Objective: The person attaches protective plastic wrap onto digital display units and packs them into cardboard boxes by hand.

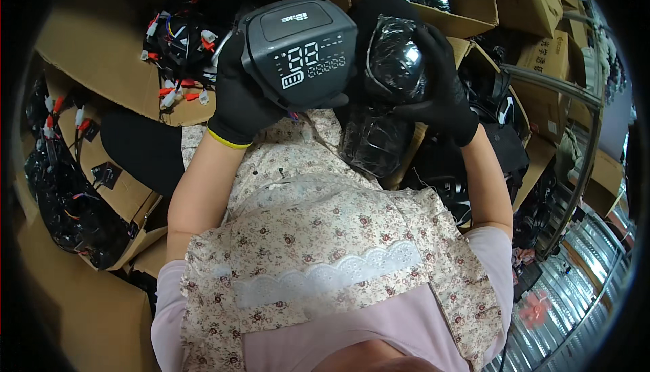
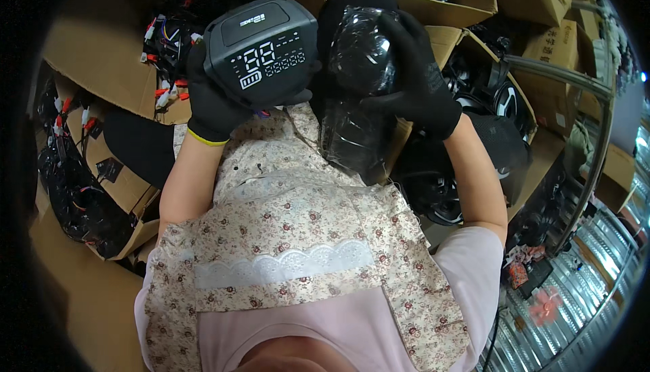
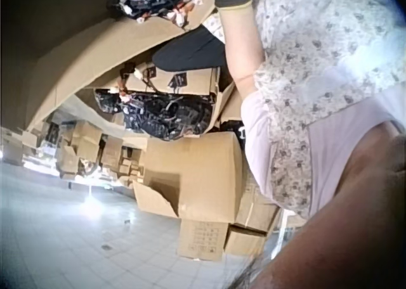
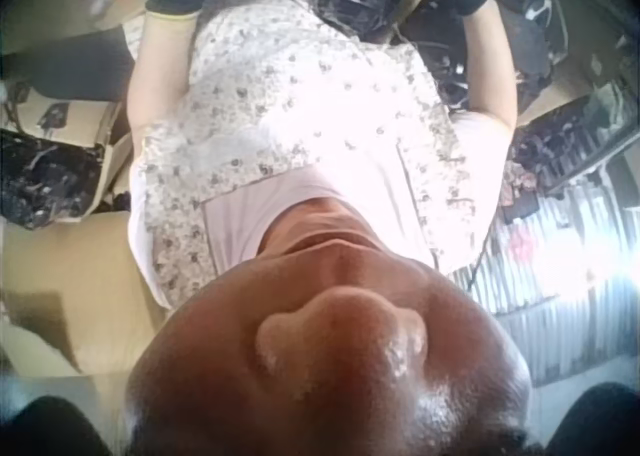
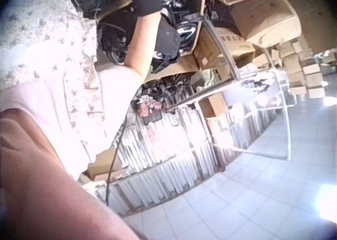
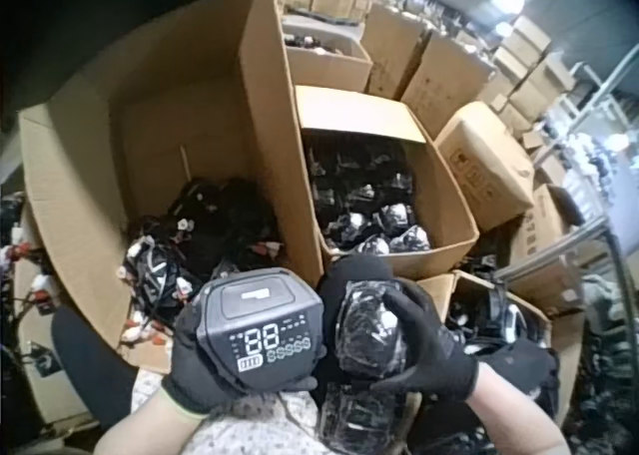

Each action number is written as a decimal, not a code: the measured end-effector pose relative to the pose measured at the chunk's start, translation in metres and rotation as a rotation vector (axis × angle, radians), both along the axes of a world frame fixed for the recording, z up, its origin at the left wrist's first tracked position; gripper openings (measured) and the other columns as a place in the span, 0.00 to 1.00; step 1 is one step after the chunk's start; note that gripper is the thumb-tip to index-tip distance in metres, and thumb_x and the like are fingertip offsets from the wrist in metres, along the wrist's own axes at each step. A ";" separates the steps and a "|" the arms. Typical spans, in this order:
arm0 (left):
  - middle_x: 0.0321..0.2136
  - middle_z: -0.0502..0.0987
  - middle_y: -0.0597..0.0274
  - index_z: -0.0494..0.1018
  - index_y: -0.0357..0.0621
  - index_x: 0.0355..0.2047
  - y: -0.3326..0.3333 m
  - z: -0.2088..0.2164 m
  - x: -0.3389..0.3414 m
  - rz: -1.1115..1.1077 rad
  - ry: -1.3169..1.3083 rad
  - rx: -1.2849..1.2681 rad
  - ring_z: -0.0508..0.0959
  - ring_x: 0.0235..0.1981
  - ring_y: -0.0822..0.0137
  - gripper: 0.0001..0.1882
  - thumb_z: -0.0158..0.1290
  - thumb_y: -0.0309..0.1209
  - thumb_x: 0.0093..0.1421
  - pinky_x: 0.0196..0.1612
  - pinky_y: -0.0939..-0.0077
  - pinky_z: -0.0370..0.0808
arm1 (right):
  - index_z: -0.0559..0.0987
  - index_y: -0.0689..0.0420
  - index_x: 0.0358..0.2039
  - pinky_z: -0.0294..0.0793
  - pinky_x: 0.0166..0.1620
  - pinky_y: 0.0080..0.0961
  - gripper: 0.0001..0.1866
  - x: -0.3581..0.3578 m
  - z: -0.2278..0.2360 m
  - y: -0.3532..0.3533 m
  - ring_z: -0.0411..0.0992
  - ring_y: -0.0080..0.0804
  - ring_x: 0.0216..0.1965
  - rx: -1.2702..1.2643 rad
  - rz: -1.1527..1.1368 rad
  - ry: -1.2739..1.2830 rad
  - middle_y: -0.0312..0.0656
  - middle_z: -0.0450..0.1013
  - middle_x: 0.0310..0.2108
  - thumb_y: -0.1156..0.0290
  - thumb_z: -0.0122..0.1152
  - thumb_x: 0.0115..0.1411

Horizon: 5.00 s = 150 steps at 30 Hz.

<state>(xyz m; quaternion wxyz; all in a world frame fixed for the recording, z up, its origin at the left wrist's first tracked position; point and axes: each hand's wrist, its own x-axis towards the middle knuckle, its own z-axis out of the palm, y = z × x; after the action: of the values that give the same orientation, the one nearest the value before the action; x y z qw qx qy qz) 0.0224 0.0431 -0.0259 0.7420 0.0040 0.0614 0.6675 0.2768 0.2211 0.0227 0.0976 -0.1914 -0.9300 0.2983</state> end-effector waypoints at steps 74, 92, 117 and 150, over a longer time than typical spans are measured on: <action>0.47 0.77 0.57 0.69 0.35 0.54 -0.036 0.046 0.009 0.548 1.269 -0.197 0.77 0.48 0.68 0.24 0.60 0.37 0.63 0.52 0.72 0.74 | 0.75 0.60 0.44 0.74 0.43 0.22 0.08 -0.115 0.052 -0.072 0.72 0.20 0.38 -0.905 -0.336 0.359 0.34 0.75 0.37 0.72 0.57 0.66; 0.54 0.71 0.63 0.62 0.44 0.63 -0.033 0.045 -0.047 0.723 1.594 -0.211 0.72 0.54 0.67 0.35 0.63 0.36 0.59 0.56 0.73 0.70 | 0.68 0.61 0.57 0.76 0.54 0.28 0.25 -0.139 0.033 -0.061 0.73 0.31 0.51 -1.164 -0.202 0.354 0.44 0.74 0.50 0.76 0.65 0.60; 0.54 0.70 0.58 0.64 0.39 0.58 -0.030 0.030 -0.038 0.837 1.467 -0.195 0.70 0.55 0.65 0.32 0.61 0.44 0.60 0.59 0.68 0.67 | 0.65 0.58 0.63 0.76 0.52 0.32 0.39 -0.150 0.014 -0.078 0.76 0.36 0.47 -0.980 -0.063 0.498 0.47 0.75 0.48 0.68 0.72 0.53; 0.36 0.76 0.59 0.75 0.40 0.37 -0.040 0.041 -0.025 0.935 1.823 -0.208 0.76 0.37 0.64 0.07 0.59 0.27 0.60 0.42 0.69 0.74 | 0.76 0.60 0.44 0.73 0.38 0.41 0.21 -0.168 0.024 -0.071 0.73 0.51 0.34 0.041 0.230 0.601 0.49 0.75 0.34 0.66 0.70 0.51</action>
<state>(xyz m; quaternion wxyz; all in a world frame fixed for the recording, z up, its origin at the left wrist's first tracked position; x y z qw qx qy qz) -0.0028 0.0028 0.0150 0.0760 0.4203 0.6541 0.6243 0.1087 0.1498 0.0472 0.3375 0.0134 -0.8809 0.3317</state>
